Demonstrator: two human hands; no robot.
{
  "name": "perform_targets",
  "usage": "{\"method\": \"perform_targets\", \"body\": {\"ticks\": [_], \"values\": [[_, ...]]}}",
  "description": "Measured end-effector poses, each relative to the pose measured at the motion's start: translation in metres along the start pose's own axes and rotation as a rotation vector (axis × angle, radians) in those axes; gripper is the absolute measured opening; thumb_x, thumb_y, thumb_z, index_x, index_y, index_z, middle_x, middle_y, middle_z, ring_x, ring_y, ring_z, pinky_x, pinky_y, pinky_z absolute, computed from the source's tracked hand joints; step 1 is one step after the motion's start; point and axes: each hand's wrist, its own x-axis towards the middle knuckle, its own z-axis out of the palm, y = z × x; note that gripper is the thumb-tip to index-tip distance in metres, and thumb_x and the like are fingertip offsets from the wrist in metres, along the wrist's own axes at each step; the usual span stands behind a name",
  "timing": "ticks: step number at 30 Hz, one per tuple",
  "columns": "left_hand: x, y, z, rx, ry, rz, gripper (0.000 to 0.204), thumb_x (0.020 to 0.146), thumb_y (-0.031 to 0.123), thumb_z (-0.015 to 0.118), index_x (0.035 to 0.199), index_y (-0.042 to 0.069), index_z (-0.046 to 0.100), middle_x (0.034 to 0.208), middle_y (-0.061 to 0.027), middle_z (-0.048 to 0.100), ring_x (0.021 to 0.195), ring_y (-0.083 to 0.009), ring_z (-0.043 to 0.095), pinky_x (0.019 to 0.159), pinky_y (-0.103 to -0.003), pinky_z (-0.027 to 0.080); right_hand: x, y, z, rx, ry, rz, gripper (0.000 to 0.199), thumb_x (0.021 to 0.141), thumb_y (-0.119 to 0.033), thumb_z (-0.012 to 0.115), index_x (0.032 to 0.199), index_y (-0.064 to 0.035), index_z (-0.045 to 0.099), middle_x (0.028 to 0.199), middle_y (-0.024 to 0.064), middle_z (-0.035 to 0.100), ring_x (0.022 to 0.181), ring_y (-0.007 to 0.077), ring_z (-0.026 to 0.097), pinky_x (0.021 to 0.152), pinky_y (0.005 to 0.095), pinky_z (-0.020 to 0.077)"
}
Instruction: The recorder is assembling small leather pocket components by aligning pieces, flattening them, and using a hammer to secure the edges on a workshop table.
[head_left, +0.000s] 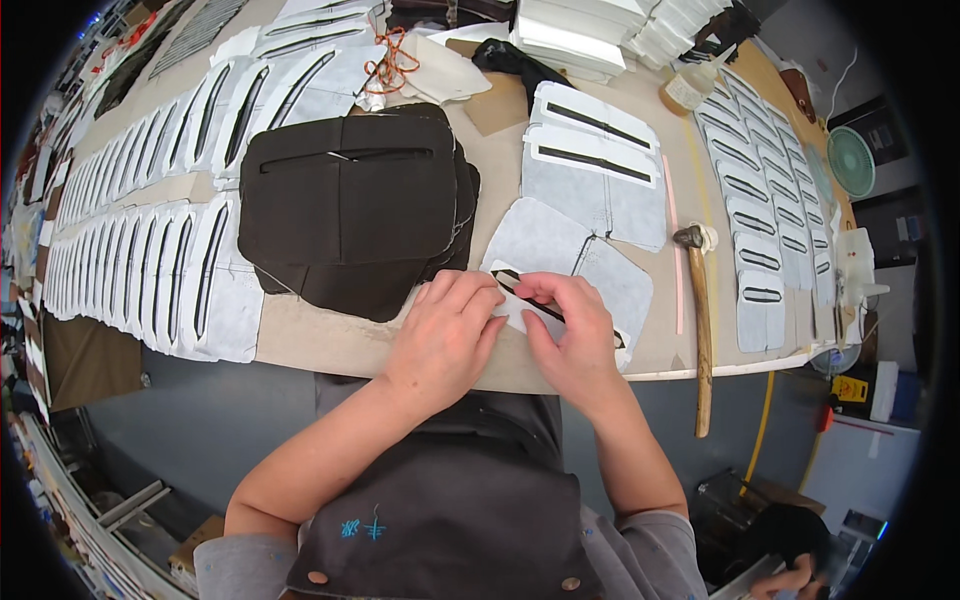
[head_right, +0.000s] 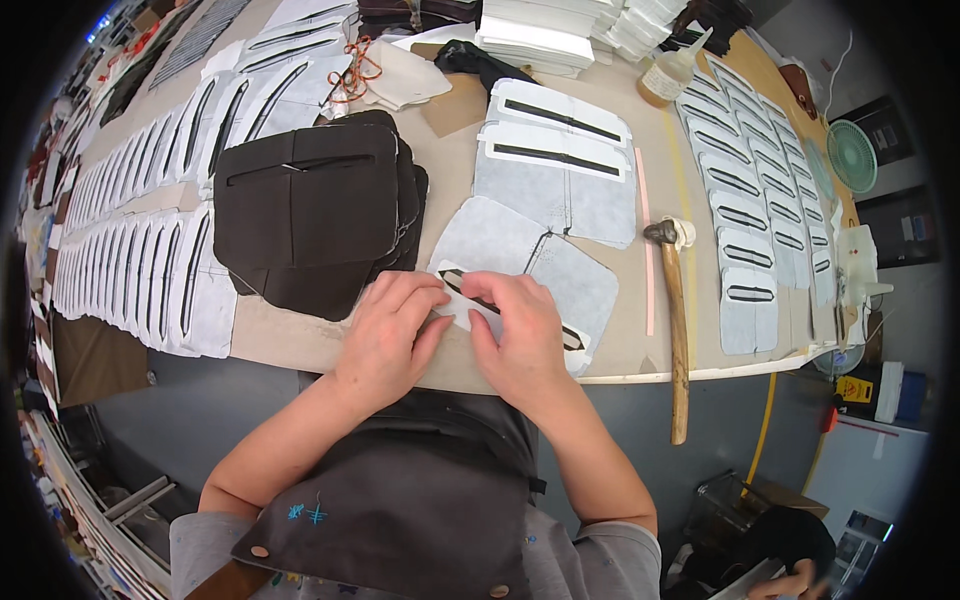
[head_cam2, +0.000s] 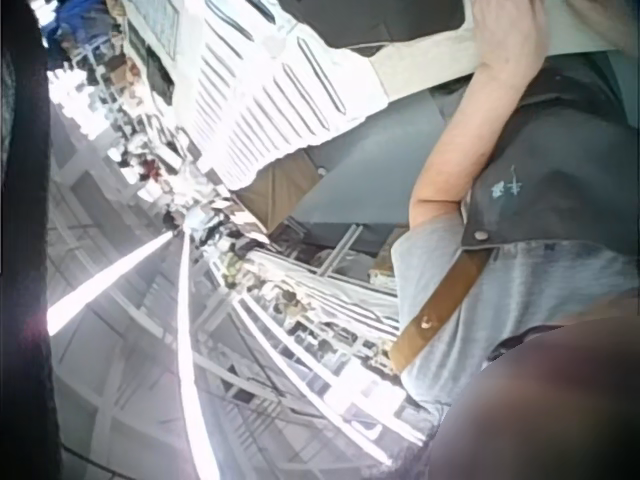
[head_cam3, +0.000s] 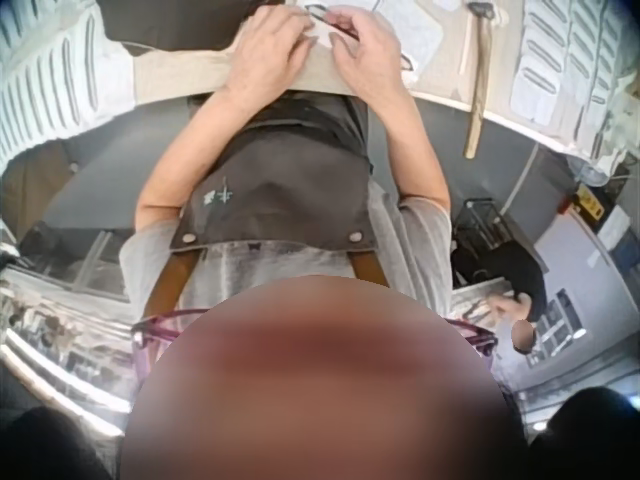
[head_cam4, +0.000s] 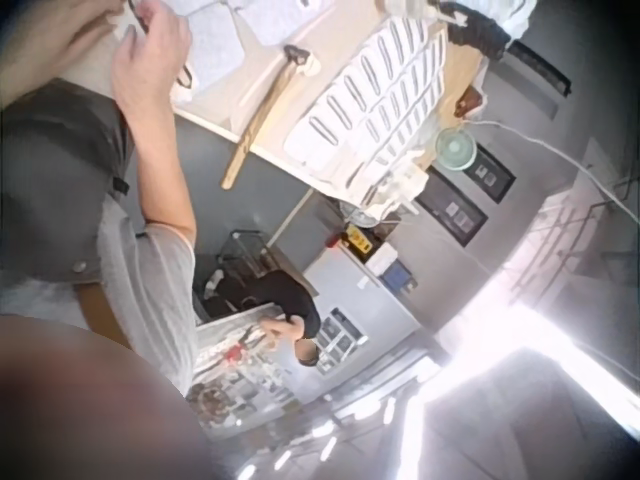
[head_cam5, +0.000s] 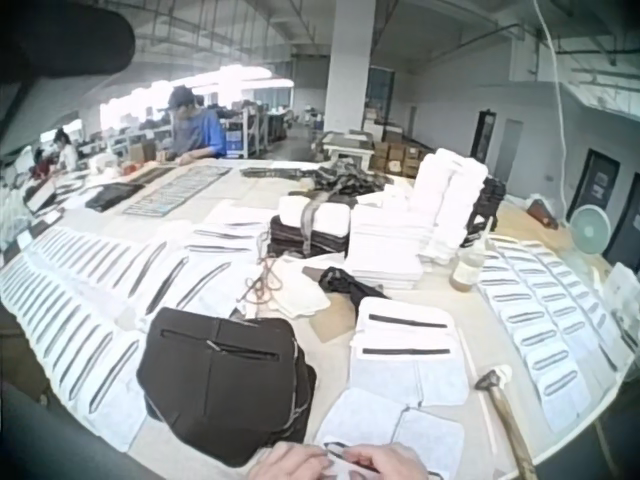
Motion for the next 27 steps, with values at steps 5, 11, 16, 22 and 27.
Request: {"method": "perform_targets", "body": {"ticks": [5, 11, 16, 22, 27], "values": [[-0.001, 0.001, -0.002, 0.038, -0.011, 0.014, 0.019, 0.085, 0.006, 0.077, 0.102, 0.003, 0.069, 0.109, -0.0082, 0.067, 0.104, -0.0302, 0.061, 0.088, -0.041, 0.048, -0.003, 0.004, 0.002, -0.209, -0.080, -0.175, 0.034, 0.080, 0.007, 0.070, 0.111, -0.0070, 0.071, 0.098, 0.0055, 0.072, 0.096, 0.0279, 0.064, 0.086, 0.0389, 0.0480], [-0.003, -0.003, -0.003, -0.013, 0.022, 0.010, 0.018, 0.083, 0.005, 0.077, 0.100, 0.001, 0.070, 0.107, -0.0093, 0.068, 0.103, -0.0306, 0.061, 0.086, -0.042, 0.049, -0.005, 0.005, 0.000, 0.015, -0.044, -0.108, 0.039, 0.082, 0.004, 0.070, 0.119, -0.0072, 0.071, 0.105, 0.0063, 0.072, 0.094, 0.0290, 0.062, 0.086, 0.0389, 0.0474], [0.000, -0.003, -0.001, -0.036, 0.059, 0.042, 0.018, 0.082, 0.002, 0.077, 0.097, 0.000, 0.069, 0.107, -0.0113, 0.067, 0.101, -0.0322, 0.062, 0.086, -0.042, 0.052, 0.003, 0.003, 0.009, -0.120, -0.070, -0.147, 0.039, 0.082, 0.003, 0.070, 0.120, -0.0070, 0.070, 0.110, 0.0060, 0.072, 0.096, 0.0289, 0.061, 0.089, 0.0403, 0.0466], [0.000, -0.005, 0.002, -0.022, 0.070, 0.032, 0.015, 0.081, 0.002, 0.077, 0.094, 0.001, 0.068, 0.107, -0.0114, 0.067, 0.101, -0.0328, 0.062, 0.086, -0.042, 0.052, -0.001, 0.005, 0.001, -0.141, -0.136, -0.141, 0.036, 0.083, 0.003, 0.069, 0.117, -0.0068, 0.068, 0.112, 0.0065, 0.072, 0.102, 0.0290, 0.063, 0.093, 0.0396, 0.0465], [-0.001, -0.005, 0.003, -0.031, 0.055, 0.015, 0.017, 0.082, 0.002, 0.076, 0.096, 0.002, 0.068, 0.109, -0.0102, 0.066, 0.102, -0.0327, 0.061, 0.087, -0.042, 0.052, -0.024, 0.018, -0.029, 0.224, 0.160, 0.155, 0.038, 0.088, 0.001, 0.070, 0.125, -0.0057, 0.066, 0.127, 0.0119, 0.069, 0.119, 0.0267, 0.062, 0.106, 0.0377, 0.0440]]}}
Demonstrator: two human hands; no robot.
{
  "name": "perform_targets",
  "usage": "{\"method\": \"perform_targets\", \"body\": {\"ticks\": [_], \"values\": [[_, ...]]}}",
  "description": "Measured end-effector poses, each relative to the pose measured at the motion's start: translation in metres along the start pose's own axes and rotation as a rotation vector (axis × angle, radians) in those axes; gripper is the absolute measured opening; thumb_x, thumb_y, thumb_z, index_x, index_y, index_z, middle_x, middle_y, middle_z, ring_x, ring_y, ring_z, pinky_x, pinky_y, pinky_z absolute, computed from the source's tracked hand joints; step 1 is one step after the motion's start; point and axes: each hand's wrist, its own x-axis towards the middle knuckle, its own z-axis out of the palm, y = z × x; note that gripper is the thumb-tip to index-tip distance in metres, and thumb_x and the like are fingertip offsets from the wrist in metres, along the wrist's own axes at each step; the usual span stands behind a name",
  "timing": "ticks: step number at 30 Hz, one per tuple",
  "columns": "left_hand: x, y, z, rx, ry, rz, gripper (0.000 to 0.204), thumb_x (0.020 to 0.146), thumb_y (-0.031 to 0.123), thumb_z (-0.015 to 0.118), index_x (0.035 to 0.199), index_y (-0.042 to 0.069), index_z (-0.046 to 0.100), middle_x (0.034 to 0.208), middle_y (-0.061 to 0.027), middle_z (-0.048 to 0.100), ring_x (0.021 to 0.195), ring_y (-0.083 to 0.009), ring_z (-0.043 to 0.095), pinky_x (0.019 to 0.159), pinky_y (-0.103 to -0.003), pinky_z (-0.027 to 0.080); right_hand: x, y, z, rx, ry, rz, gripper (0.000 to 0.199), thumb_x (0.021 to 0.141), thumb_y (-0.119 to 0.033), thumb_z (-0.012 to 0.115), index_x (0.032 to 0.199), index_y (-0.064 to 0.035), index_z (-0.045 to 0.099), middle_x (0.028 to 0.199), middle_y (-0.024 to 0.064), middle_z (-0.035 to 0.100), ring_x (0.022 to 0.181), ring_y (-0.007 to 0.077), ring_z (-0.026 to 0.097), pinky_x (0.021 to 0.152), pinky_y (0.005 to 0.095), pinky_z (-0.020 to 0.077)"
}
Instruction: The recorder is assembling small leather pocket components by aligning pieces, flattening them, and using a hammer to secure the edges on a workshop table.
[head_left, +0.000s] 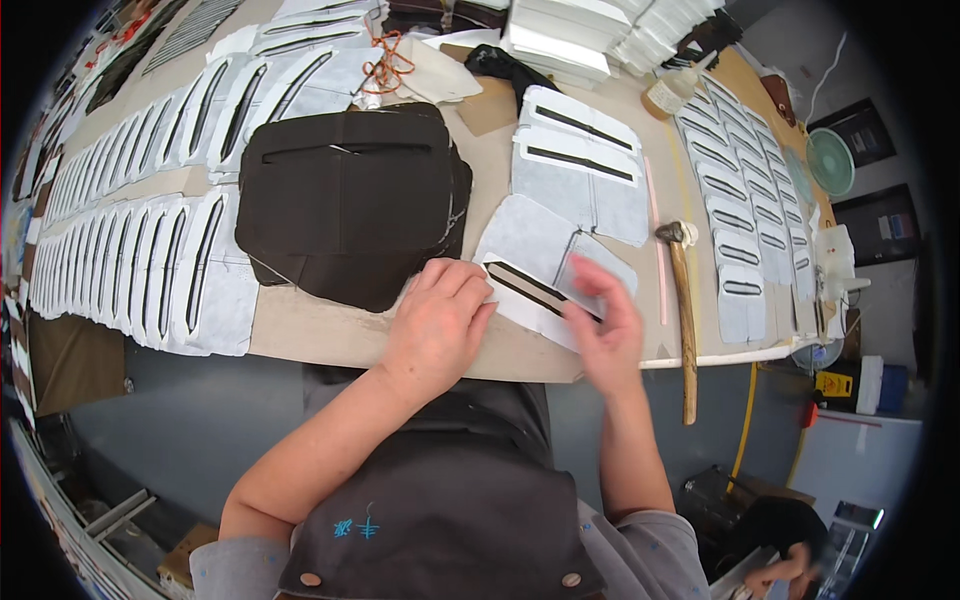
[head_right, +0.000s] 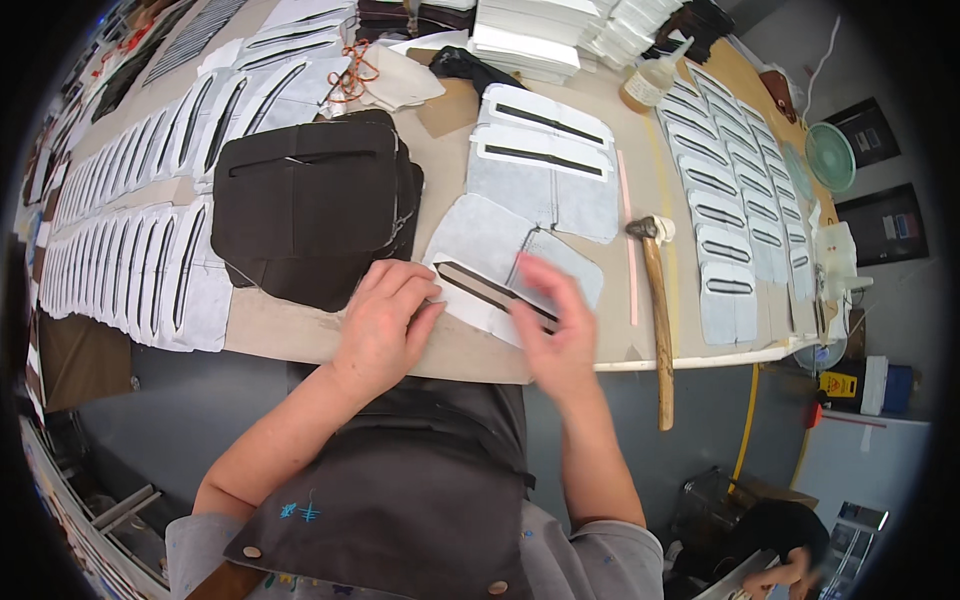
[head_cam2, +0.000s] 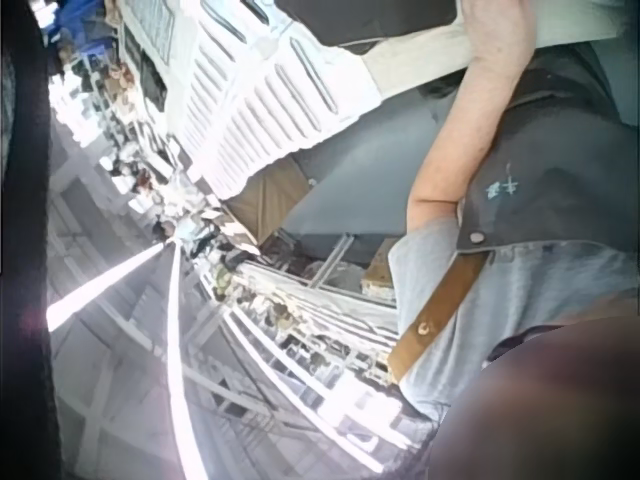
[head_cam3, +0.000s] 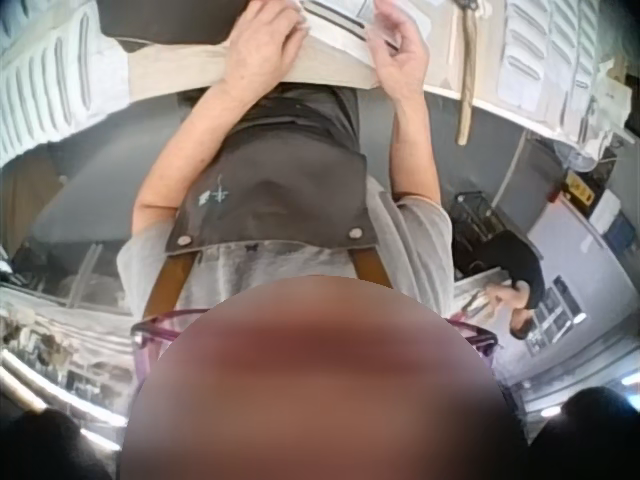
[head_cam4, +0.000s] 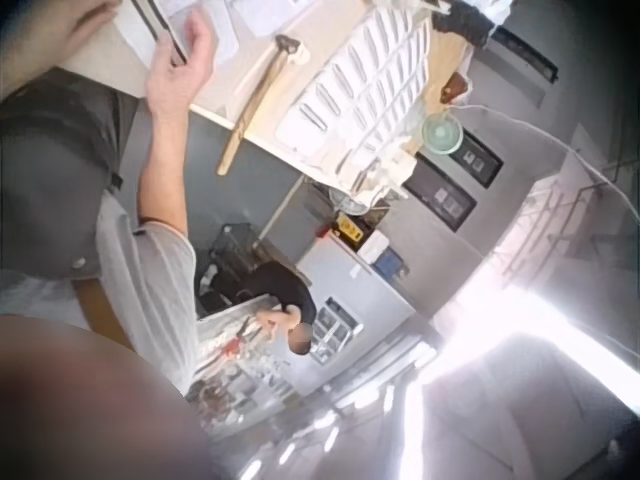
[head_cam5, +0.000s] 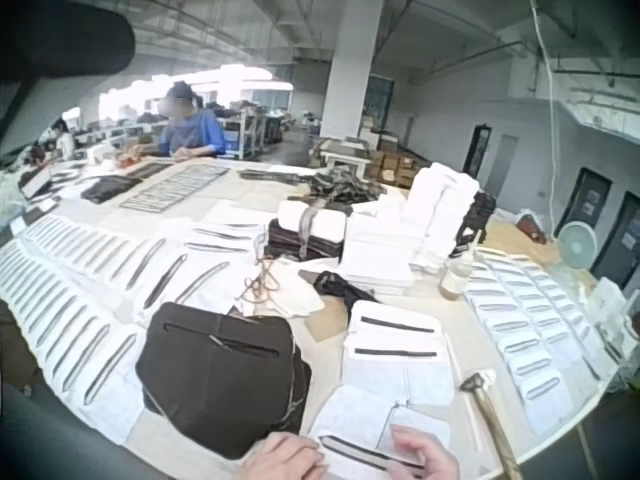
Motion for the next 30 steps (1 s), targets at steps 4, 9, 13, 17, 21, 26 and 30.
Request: {"method": "perform_targets", "body": {"ticks": [4, 9, 13, 17, 21, 26, 30], "values": [[-0.003, 0.001, -0.003, 0.023, -0.018, 0.019, 0.019, 0.083, 0.003, 0.076, 0.100, 0.004, 0.069, 0.110, -0.0084, 0.066, 0.104, -0.0317, 0.060, 0.090, -0.043, 0.050, -0.005, 0.025, -0.081, -0.540, 0.347, -0.103, 0.044, 0.087, -0.009, 0.077, 0.128, -0.0043, 0.064, 0.126, 0.0130, 0.068, 0.116, 0.0269, 0.062, 0.106, 0.0388, 0.0440], [-0.002, 0.003, 0.008, -0.041, -0.098, 0.187, 0.020, 0.087, 0.003, 0.073, 0.106, 0.004, 0.072, 0.109, -0.0074, 0.066, 0.106, -0.0292, 0.060, 0.090, -0.042, 0.048, -0.010, 0.041, -0.129, -0.690, 0.288, 0.329, 0.040, 0.087, -0.019, 0.080, 0.121, -0.0019, 0.066, 0.108, 0.0123, 0.068, 0.096, 0.0279, 0.064, 0.089, 0.0383, 0.0520], [0.001, 0.021, 0.021, 0.044, -0.121, 0.169, 0.020, 0.086, 0.005, 0.074, 0.106, 0.005, 0.074, 0.107, -0.0056, 0.066, 0.104, -0.0273, 0.060, 0.089, -0.040, 0.047, 0.002, 0.054, -0.144, -0.811, 0.235, 0.271, 0.032, 0.093, -0.018, 0.075, 0.116, 0.0016, 0.065, 0.094, 0.0097, 0.068, 0.083, 0.0251, 0.064, 0.079, 0.0378, 0.0537], [0.001, 0.018, 0.024, 0.075, -0.077, 0.183, 0.019, 0.086, 0.006, 0.074, 0.105, 0.006, 0.075, 0.107, -0.0044, 0.067, 0.103, -0.0263, 0.060, 0.089, -0.040, 0.046, -0.002, 0.040, -0.147, -0.435, 0.192, 0.386, 0.023, 0.099, -0.016, 0.069, 0.115, 0.0009, 0.066, 0.083, 0.0027, 0.063, 0.072, 0.0124, 0.058, 0.067, 0.0298, 0.0495], [-0.001, 0.017, 0.020, 0.064, -0.099, 0.169, 0.017, 0.086, 0.007, 0.074, 0.103, 0.007, 0.074, 0.105, -0.0038, 0.066, 0.103, -0.0258, 0.060, 0.088, -0.040, 0.046, -0.024, -0.041, -0.104, 0.049, 0.051, 0.589, 0.025, 0.107, -0.025, 0.059, 0.115, -0.0028, 0.069, 0.074, -0.0058, 0.054, 0.061, 0.0022, 0.043, 0.054, 0.0206, 0.0337], [0.001, 0.017, 0.021, 0.031, -0.125, 0.137, 0.014, 0.087, 0.008, 0.074, 0.100, 0.006, 0.072, 0.105, -0.0046, 0.066, 0.103, -0.0267, 0.060, 0.089, -0.040, 0.046, -0.046, -0.049, -0.092, 0.083, -0.163, 0.533, 0.031, 0.111, -0.029, 0.051, 0.111, -0.0029, 0.069, 0.068, -0.0058, 0.050, 0.057, 0.0018, 0.041, 0.050, 0.0204, 0.0317], [-0.001, 0.018, 0.020, 0.034, -0.077, 0.145, 0.012, 0.087, 0.008, 0.073, 0.099, 0.006, 0.070, 0.107, -0.0059, 0.065, 0.103, -0.0278, 0.060, 0.088, -0.040, 0.046, -0.055, -0.063, -0.090, 0.089, -0.089, 0.415, 0.038, 0.113, -0.030, 0.044, 0.101, -0.0024, 0.067, 0.067, -0.0020, 0.052, 0.055, 0.0053, 0.043, 0.049, 0.0245, 0.0340]]}}
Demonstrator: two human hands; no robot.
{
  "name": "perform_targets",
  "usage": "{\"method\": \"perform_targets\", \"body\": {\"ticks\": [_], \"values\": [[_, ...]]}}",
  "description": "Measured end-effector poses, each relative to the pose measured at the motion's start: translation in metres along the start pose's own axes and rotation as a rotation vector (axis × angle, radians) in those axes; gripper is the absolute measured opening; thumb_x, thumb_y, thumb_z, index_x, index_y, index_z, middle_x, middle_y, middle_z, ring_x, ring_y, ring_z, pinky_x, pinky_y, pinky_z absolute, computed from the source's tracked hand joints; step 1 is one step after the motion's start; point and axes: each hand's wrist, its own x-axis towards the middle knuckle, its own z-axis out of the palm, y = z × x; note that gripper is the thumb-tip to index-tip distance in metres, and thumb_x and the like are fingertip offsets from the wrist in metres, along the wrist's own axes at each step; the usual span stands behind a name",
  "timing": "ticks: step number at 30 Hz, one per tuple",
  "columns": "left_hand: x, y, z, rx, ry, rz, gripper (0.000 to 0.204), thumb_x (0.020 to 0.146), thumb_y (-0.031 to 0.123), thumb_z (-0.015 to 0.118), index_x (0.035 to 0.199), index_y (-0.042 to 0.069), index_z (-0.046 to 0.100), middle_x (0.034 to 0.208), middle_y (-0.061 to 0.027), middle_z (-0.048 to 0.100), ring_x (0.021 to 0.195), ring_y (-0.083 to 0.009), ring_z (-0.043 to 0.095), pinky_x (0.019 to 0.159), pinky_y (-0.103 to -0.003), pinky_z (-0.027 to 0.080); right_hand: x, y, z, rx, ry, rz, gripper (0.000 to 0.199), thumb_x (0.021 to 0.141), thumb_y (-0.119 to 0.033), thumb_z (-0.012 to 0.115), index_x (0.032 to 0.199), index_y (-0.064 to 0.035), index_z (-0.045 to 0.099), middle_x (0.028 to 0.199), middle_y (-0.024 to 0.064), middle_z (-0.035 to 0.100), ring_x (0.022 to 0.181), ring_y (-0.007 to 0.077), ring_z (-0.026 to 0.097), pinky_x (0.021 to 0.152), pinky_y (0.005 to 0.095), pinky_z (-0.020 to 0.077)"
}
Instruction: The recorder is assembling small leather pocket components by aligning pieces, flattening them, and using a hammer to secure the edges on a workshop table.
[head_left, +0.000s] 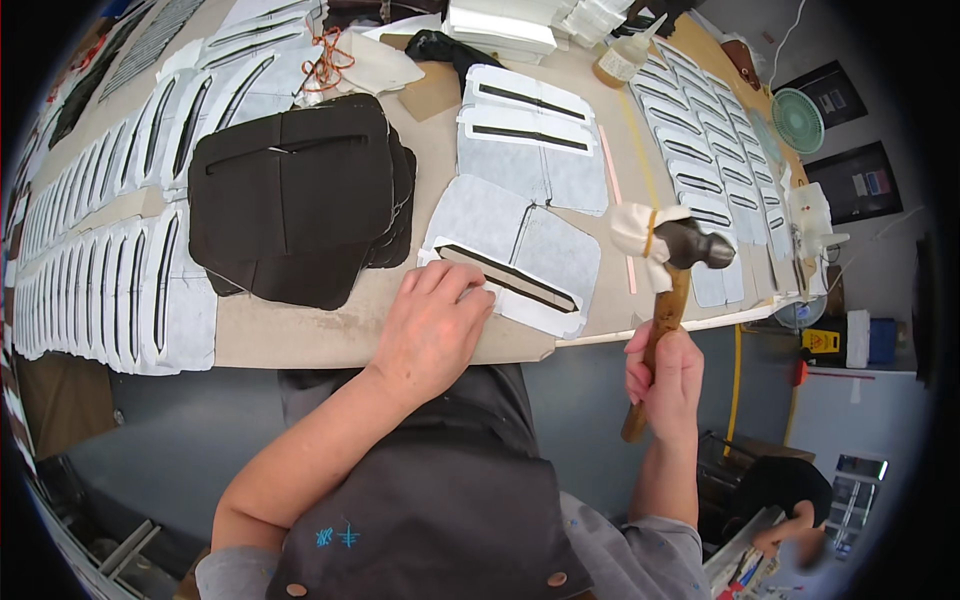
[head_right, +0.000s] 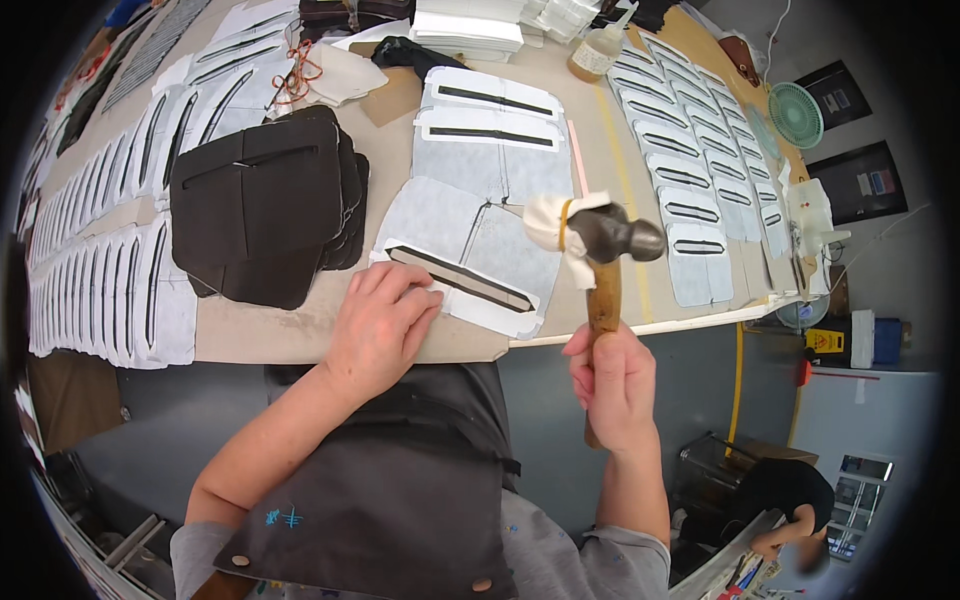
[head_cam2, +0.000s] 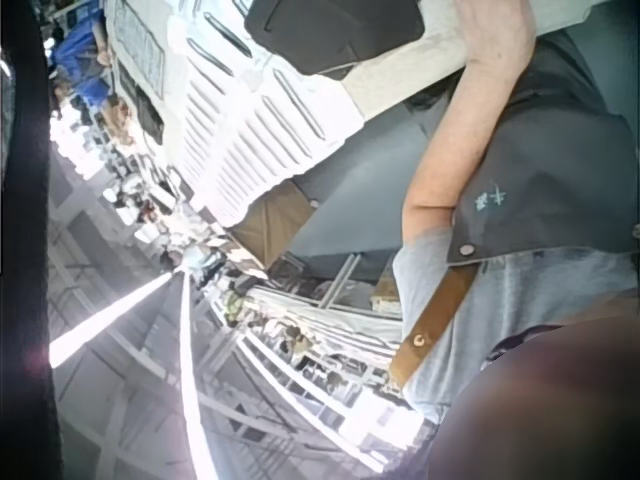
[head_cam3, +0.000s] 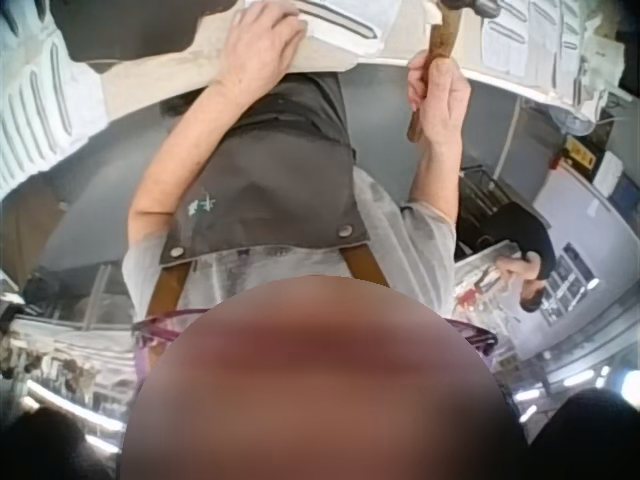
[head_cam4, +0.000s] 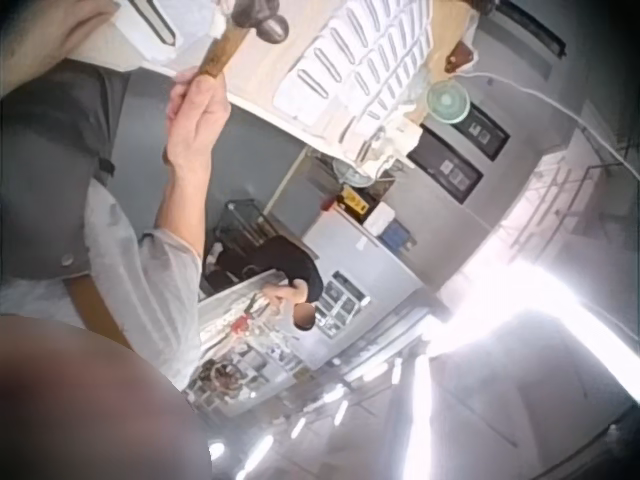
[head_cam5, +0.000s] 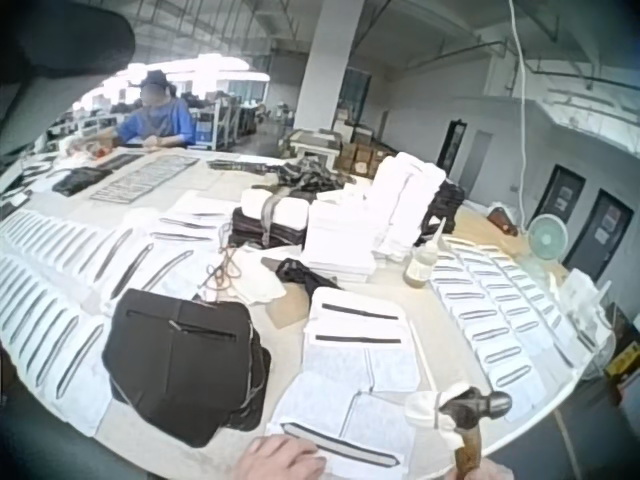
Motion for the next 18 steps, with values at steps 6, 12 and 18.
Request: {"method": "perform_targets", "body": {"ticks": [6, 12, 18], "values": [[0.004, -0.001, 0.000, 0.001, -0.038, 0.004, 0.010, 0.087, 0.008, 0.074, 0.096, 0.005, 0.071, 0.108, -0.0063, 0.065, 0.103, -0.0284, 0.060, 0.088, -0.041, 0.046, 0.018, 0.007, 0.017, -0.681, -0.206, -0.083, 0.032, 0.108, -0.027, 0.055, 0.097, 0.0017, 0.064, 0.068, 0.0215, 0.059, 0.060, 0.0361, 0.059, 0.059, 0.0434, 0.0461], [0.000, 0.001, -0.004, 0.004, -0.030, -0.031, 0.014, 0.087, 0.009, 0.074, 0.099, 0.004, 0.068, 0.122, -0.0108, 0.065, 0.118, -0.0324, 0.059, 0.099, -0.044, 0.046, 0.012, -0.015, 0.004, -0.239, -0.008, -0.036, 0.035, 0.107, -0.029, 0.057, 0.093, 0.0020, 0.063, 0.065, 0.0226, 0.058, 0.059, 0.0397, 0.058, 0.057, 0.0463, 0.0450], [0.009, 0.003, -0.001, -0.004, -0.077, -0.021, 0.018, 0.089, 0.012, 0.073, 0.102, 0.004, 0.063, 0.135, -0.0137, 0.063, 0.134, -0.0340, 0.054, 0.112, -0.047, 0.042, 0.039, 0.006, 0.010, -0.760, -0.145, -0.115, 0.036, 0.107, -0.027, 0.057, 0.087, 0.0022, 0.058, 0.072, 0.0270, 0.062, 0.069, 0.0506, 0.059, 0.062, 0.0506, 0.0472]]}}
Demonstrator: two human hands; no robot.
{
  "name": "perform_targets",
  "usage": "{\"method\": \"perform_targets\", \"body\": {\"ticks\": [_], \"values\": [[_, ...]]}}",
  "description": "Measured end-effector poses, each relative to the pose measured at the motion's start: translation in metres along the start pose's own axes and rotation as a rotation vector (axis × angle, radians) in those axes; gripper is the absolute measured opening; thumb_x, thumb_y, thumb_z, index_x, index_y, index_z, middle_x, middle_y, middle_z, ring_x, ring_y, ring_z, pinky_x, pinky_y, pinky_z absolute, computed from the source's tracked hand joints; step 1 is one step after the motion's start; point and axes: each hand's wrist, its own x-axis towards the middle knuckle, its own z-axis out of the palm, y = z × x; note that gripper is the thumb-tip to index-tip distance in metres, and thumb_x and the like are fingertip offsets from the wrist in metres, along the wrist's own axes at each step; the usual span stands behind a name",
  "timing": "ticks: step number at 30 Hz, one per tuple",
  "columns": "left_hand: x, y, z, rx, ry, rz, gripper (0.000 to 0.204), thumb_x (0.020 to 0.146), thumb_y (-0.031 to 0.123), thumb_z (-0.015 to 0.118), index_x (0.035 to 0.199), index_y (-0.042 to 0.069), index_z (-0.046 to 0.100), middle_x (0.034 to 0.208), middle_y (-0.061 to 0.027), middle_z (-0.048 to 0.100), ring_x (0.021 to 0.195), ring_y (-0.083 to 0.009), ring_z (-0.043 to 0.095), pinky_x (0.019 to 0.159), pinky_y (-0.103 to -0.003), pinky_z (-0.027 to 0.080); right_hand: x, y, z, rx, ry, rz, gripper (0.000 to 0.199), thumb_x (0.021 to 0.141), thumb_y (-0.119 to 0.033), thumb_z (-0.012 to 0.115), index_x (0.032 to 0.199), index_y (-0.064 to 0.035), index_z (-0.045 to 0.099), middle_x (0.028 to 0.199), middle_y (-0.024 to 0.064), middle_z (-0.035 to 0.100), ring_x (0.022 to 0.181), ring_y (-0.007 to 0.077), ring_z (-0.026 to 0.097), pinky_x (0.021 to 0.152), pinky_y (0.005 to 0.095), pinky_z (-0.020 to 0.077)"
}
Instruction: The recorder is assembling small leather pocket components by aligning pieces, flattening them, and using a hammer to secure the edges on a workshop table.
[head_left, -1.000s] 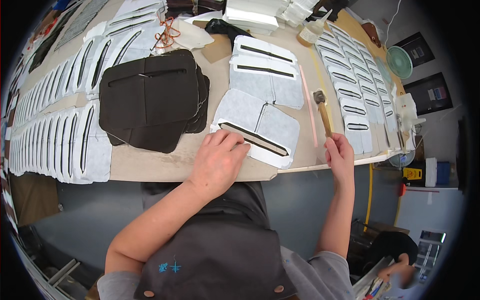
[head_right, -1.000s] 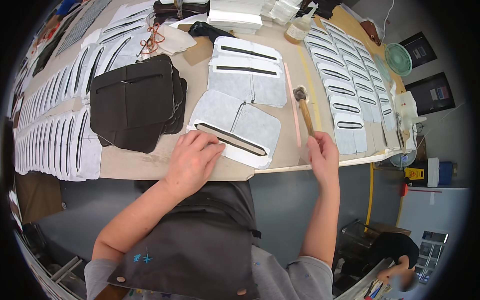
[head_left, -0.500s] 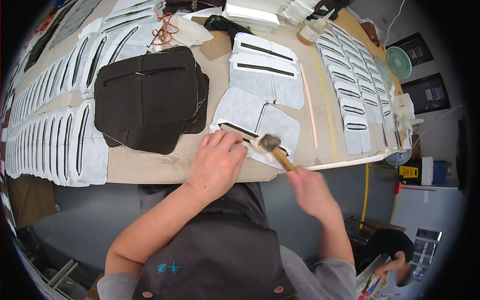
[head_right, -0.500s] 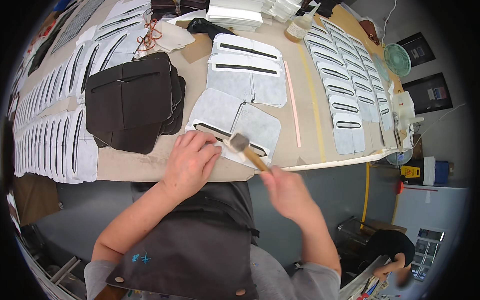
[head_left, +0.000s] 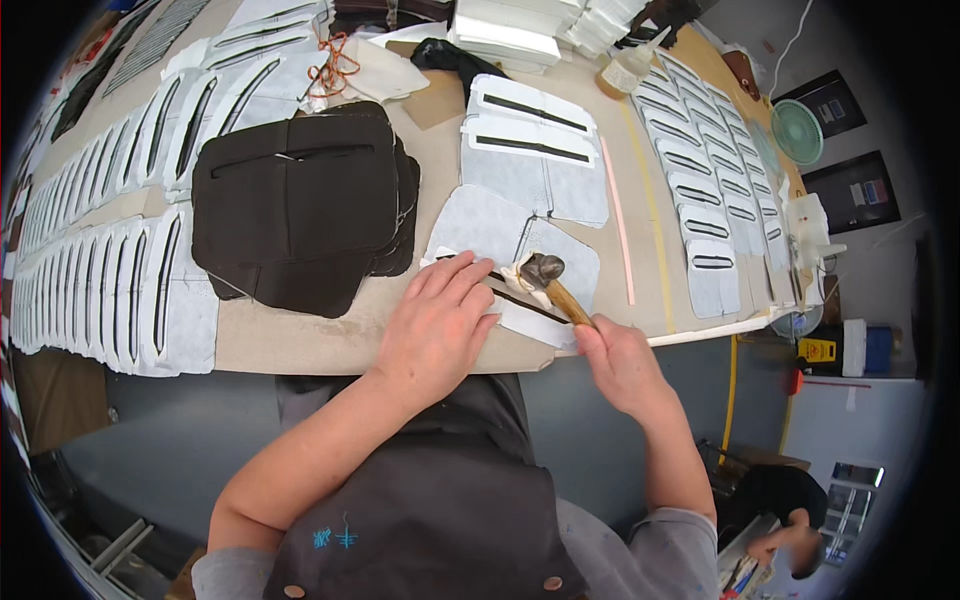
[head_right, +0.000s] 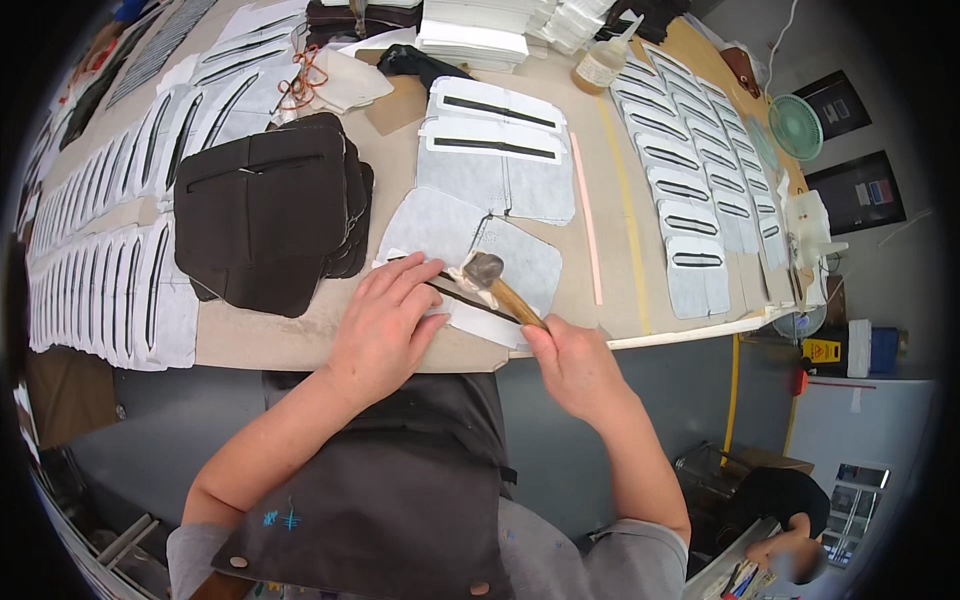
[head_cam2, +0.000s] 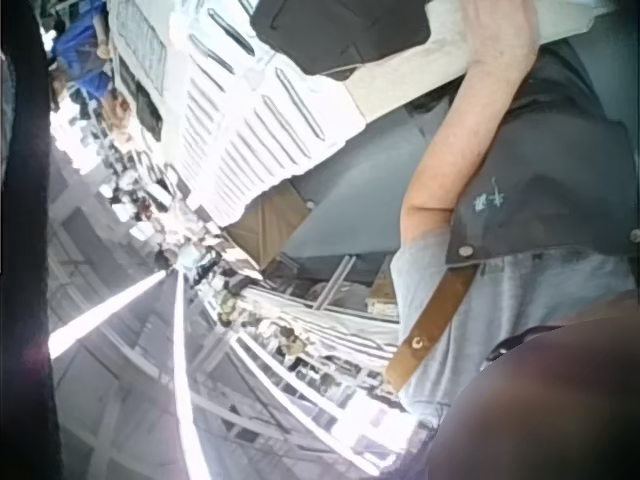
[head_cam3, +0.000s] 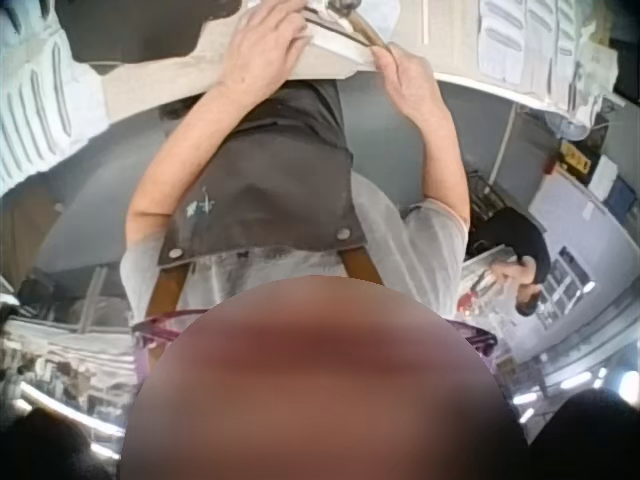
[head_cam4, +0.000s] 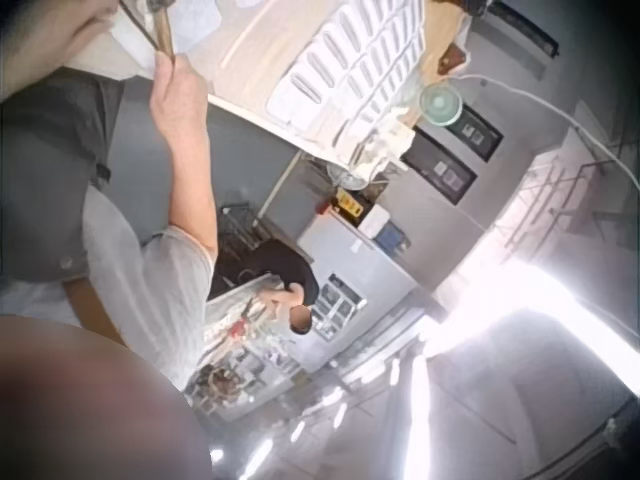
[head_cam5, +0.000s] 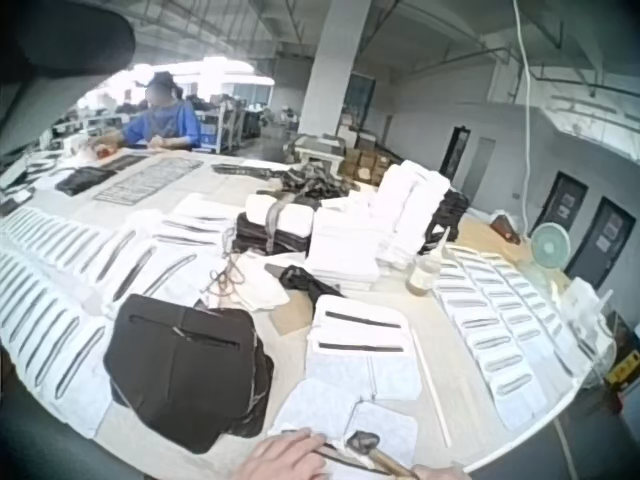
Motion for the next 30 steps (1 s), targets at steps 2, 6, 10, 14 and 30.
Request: {"method": "perform_targets", "body": {"ticks": [2, 6, 10, 14, 30], "values": [[-0.003, -0.002, 0.000, 0.022, -0.023, -0.009, 0.018, 0.092, 0.014, 0.071, 0.103, 0.003, 0.063, 0.136, -0.0146, 0.062, 0.135, -0.0330, 0.052, 0.113, -0.047, 0.041, 0.005, -0.005, -0.005, 0.122, 0.030, 0.024, 0.034, 0.107, -0.027, 0.056, 0.089, 0.0020, 0.061, 0.073, 0.0247, 0.064, 0.067, 0.0469, 0.061, 0.062, 0.0479, 0.0487], [-0.005, -0.001, 0.001, 0.006, 0.009, -0.045, 0.018, 0.088, 0.011, 0.075, 0.099, 0.005, 0.063, 0.136, -0.0120, 0.063, 0.134, -0.0337, 0.054, 0.111, -0.048, 0.041, -0.011, -0.007, -0.014, 0.372, 0.157, 0.086, 0.036, 0.107, -0.028, 0.057, 0.087, 0.0023, 0.061, 0.072, 0.0254, 0.063, 0.067, 0.0469, 0.061, 0.061, 0.0484, 0.0488], [0.001, -0.003, 0.005, -0.003, -0.020, -0.057, 0.017, 0.089, 0.011, 0.074, 0.101, 0.005, 0.063, 0.136, -0.0117, 0.063, 0.135, -0.0337, 0.054, 0.111, -0.048, 0.040, 0.003, 0.010, 0.008, -0.049, -0.007, 0.000, 0.042, 0.104, -0.033, 0.063, 0.082, 0.0023, 0.058, 0.070, 0.0289, 0.061, 0.071, 0.0516, 0.059, 0.063, 0.0519, 0.0481], [-0.005, -0.006, 0.002, -0.006, -0.043, -0.065, 0.026, 0.090, 0.015, 0.074, 0.113, 0.005, 0.065, 0.138, -0.0120, 0.062, 0.136, -0.0336, 0.052, 0.112, -0.047, 0.039, 0.008, 0.033, -0.001, 0.019, 0.239, 0.137, 0.036, 0.102, -0.032, 0.065, 0.086, 0.0006, 0.063, 0.071, 0.0242, 0.062, 0.066, 0.0466, 0.059, 0.061, 0.0483, 0.0478], [0.000, 0.001, 0.002, 0.061, -0.093, -0.004, 0.038, 0.087, 0.025, 0.080, 0.122, 0.012, 0.072, 0.137, -0.0123, 0.059, 0.133, -0.0352, 0.051, 0.111, -0.048, 0.038, 0.000, 0.016, 0.056, 0.184, 0.383, -0.311, 0.041, 0.078, -0.008, 0.083, 0.118, -0.0084, 0.073, 0.112, 0.0092, 0.072, 0.111, 0.0313, 0.065, 0.100, 0.0416, 0.0470]]}}
